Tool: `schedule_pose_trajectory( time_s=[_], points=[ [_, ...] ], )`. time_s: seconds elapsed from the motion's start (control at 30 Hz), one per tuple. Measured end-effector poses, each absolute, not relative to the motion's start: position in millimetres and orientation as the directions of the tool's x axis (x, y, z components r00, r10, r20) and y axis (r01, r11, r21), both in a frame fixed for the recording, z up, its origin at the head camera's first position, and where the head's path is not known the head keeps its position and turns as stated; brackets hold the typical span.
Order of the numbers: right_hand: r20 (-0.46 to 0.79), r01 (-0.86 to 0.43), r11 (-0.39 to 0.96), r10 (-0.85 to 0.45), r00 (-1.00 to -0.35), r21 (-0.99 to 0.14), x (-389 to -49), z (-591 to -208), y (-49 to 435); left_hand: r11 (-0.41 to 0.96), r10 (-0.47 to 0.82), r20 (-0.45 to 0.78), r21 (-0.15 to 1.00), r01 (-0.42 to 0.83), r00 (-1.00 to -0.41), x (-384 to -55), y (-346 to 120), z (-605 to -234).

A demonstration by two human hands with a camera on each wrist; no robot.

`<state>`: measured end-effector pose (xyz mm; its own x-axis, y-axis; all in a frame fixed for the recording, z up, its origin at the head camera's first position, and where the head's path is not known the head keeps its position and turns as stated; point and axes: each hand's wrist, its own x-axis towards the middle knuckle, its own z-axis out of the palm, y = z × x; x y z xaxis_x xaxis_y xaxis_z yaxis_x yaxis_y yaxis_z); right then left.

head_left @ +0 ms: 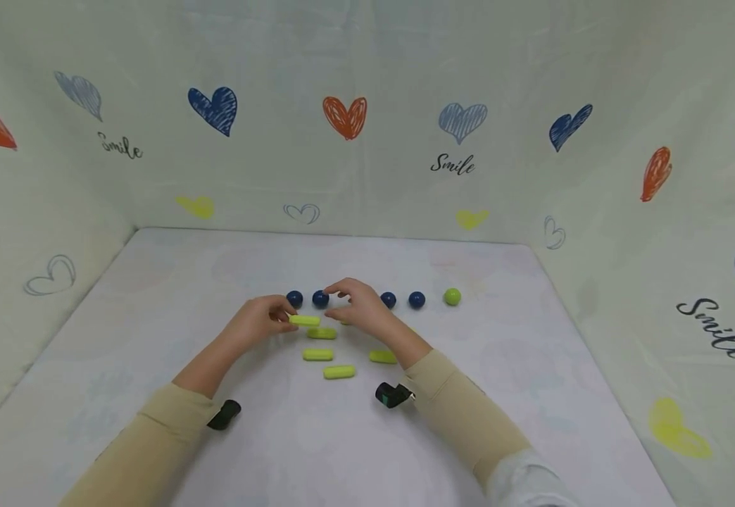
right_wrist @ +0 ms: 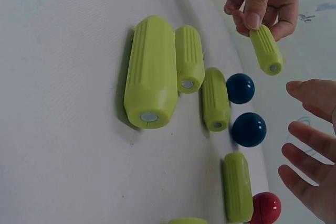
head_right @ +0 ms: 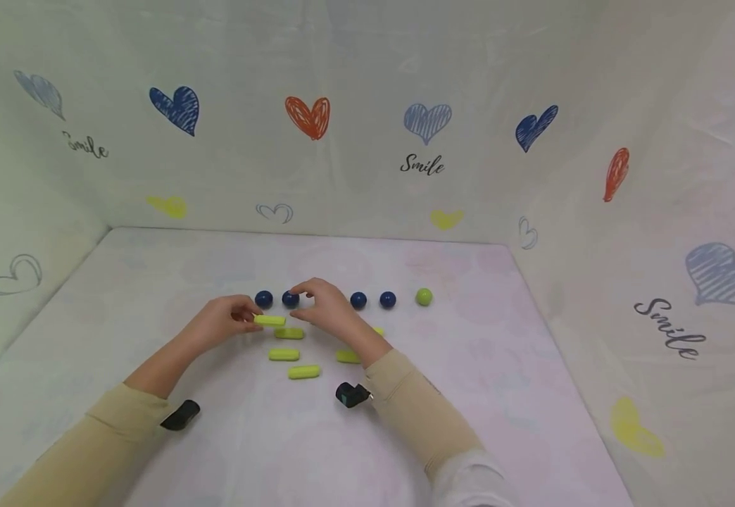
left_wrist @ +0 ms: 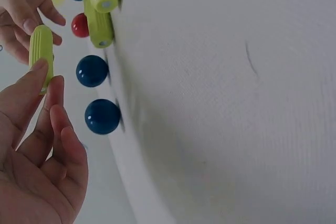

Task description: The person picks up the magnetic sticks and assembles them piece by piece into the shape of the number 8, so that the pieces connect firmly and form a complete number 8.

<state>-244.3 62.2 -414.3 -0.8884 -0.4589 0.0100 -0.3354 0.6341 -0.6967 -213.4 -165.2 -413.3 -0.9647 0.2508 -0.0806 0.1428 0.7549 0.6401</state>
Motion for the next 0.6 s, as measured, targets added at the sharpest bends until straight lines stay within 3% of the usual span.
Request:
schedule_pose_trajectory(
  time_s=[0.6],
  points=[
    [-0.05,-0.301,0.719,-0.423,-0.905,-0.627,-271.3,-422.1,32.3,0.713,0.195,-0.1,0.698,0.071,-0.976,-223.4,-178.8,-418.5]
  ],
)
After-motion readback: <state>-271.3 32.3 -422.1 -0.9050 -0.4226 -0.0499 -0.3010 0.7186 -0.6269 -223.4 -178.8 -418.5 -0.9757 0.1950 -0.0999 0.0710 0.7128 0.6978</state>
